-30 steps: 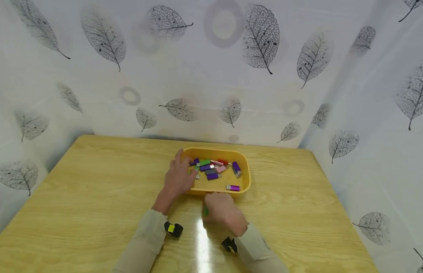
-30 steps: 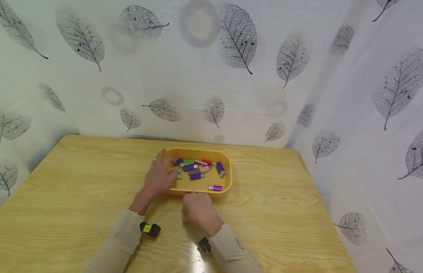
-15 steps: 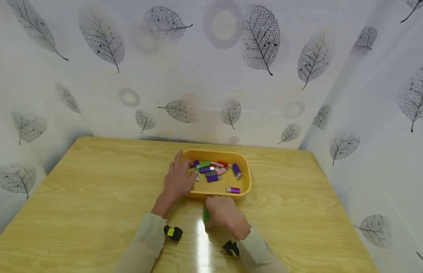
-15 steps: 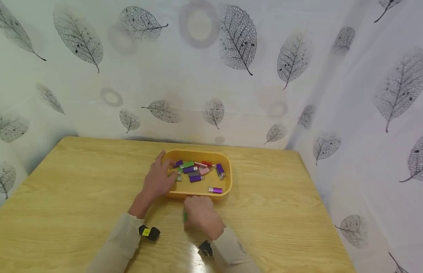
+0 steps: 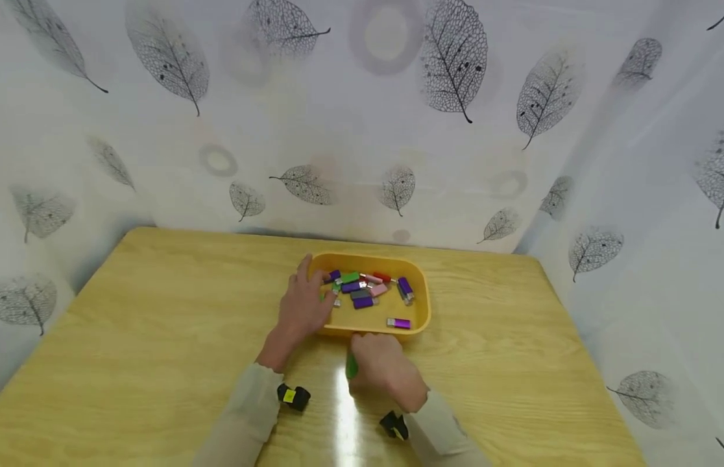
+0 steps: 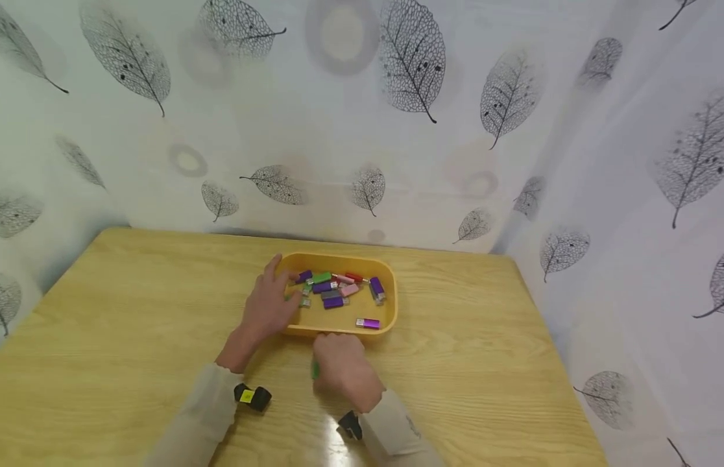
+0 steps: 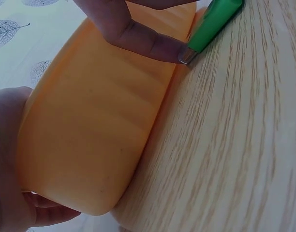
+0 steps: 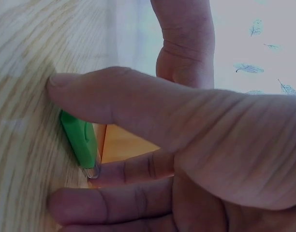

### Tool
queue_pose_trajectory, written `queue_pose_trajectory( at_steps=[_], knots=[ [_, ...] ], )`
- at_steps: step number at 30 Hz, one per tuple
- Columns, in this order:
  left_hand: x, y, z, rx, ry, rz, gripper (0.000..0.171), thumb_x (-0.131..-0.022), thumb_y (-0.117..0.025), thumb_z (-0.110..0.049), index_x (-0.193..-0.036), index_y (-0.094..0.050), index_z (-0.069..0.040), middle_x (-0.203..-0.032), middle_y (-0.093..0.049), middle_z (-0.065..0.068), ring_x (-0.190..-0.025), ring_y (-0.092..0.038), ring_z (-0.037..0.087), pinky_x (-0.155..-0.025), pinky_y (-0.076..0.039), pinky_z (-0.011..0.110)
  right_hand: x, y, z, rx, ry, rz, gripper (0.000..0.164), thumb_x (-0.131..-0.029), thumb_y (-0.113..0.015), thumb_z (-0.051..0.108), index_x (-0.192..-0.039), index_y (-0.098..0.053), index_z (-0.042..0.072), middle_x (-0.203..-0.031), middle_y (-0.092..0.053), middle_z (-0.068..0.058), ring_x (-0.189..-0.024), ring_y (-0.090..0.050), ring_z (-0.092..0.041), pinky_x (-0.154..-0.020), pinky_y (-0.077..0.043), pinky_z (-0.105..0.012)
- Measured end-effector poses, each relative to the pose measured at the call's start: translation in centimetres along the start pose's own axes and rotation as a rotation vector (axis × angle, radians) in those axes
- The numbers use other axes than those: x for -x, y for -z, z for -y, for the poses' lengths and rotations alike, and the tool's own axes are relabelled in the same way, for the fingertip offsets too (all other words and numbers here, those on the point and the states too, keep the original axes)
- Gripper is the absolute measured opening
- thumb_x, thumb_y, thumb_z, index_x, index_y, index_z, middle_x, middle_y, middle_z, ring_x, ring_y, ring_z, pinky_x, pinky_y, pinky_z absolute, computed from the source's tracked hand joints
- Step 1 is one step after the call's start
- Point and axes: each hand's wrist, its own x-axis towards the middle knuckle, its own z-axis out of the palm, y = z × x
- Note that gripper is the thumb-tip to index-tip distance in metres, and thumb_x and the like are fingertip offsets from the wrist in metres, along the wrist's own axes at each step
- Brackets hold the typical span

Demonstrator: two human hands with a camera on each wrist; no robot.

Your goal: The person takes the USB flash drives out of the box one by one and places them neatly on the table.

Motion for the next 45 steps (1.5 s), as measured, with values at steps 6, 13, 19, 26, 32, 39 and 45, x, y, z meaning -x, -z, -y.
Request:
queue_pose_trajectory(
  at_steps=[6,13,19,26,32,39,45],
  knots=[
    [-0.6,0.2,-0.3,0.009,-0.001,0.038,0.036,-0.092,-0.053,-0.03,-0.121,-0.059,-0.009,-0.164,-0.015,0.013,-0.132,-0.042,0.044,-0.081,-0.051,0.06,-0.1,0.2,-0.2,-0.012,-0.019,0.006,0.037,-0.069,-0.085,0.032,-0.085,-0.057,0.015,-0.071,-0.054,0.003,-0.062,-0.051,-0.013,-0.054,-0.045,-0.027],
    [-0.5,0.3,-0.5,0.016,0.026,0.068,0.037,-0.092,-0.053,-0.029,-0.122,-0.059,-0.008,-0.164,-0.013,0.014,-0.135,-0.038,0.045,-0.086,-0.05,0.061,-0.1,0.2,-0.3,-0.032,-0.017,0.023,0.038,-0.068,-0.086,0.033,-0.085,-0.058,0.015,-0.073,-0.055,0.003,-0.064,-0.052,-0.013,-0.056,-0.045,-0.027],
    [0.0,0.2,-0.1,0.029,0.039,0.038,0.038,-0.092,-0.055,-0.03,-0.123,-0.059,-0.008,-0.164,-0.014,0.015,-0.132,-0.04,0.047,-0.083,-0.05,0.062,-0.2,0.1,-0.2,-0.017,-0.01,0.053,0.039,-0.07,-0.086,0.036,-0.09,-0.059,0.015,-0.075,-0.056,0.003,-0.066,-0.052,-0.013,-0.059,-0.046,-0.027],
    [-0.1,0.3,-0.3,0.031,0.038,0.033,0.039,-0.091,-0.054,-0.031,-0.123,-0.059,-0.009,-0.164,-0.014,0.014,-0.132,-0.04,0.046,-0.083,-0.051,0.061,0.2,0.4,-0.4,-0.012,-0.011,0.041,0.037,-0.072,-0.086,0.036,-0.087,-0.058,0.016,-0.073,-0.055,0.004,-0.065,-0.052,-0.012,-0.058,-0.046,-0.027],
    [0.3,0.3,-0.3,0.035,0.04,0.044,0.039,-0.091,-0.054,-0.03,-0.122,-0.059,-0.009,-0.164,-0.014,0.014,-0.132,-0.04,0.046,-0.083,-0.05,0.061,0.8,0.5,-0.6,0.013,-0.043,0.041,0.027,-0.072,-0.083,0.025,-0.073,-0.057,0.017,-0.069,-0.054,0.004,-0.063,-0.05,-0.012,-0.055,-0.045,-0.029],
    [0.3,0.3,-0.2,0.05,0.031,0.022,0.038,-0.091,-0.054,-0.028,-0.122,-0.06,-0.008,-0.164,-0.016,0.014,-0.13,-0.042,0.045,-0.082,-0.051,0.06,0.7,0.7,-0.9,0.067,-0.062,0.056,0.023,-0.072,-0.08,0.017,-0.073,-0.057,0.016,-0.07,-0.055,0.002,-0.062,-0.049,-0.014,-0.054,-0.045,-0.028],
    [0.2,0.2,-0.3,0.053,0.031,0.031,0.039,-0.091,-0.054,-0.028,-0.123,-0.06,-0.008,-0.164,-0.017,0.013,-0.13,-0.042,0.045,-0.082,-0.051,0.059,0.7,0.4,-1.0,0.062,-0.062,0.047,0.024,-0.07,-0.082,0.018,-0.075,-0.059,0.016,-0.073,-0.056,0.003,-0.064,-0.05,-0.014,-0.055,-0.046,-0.028]
  ],
)
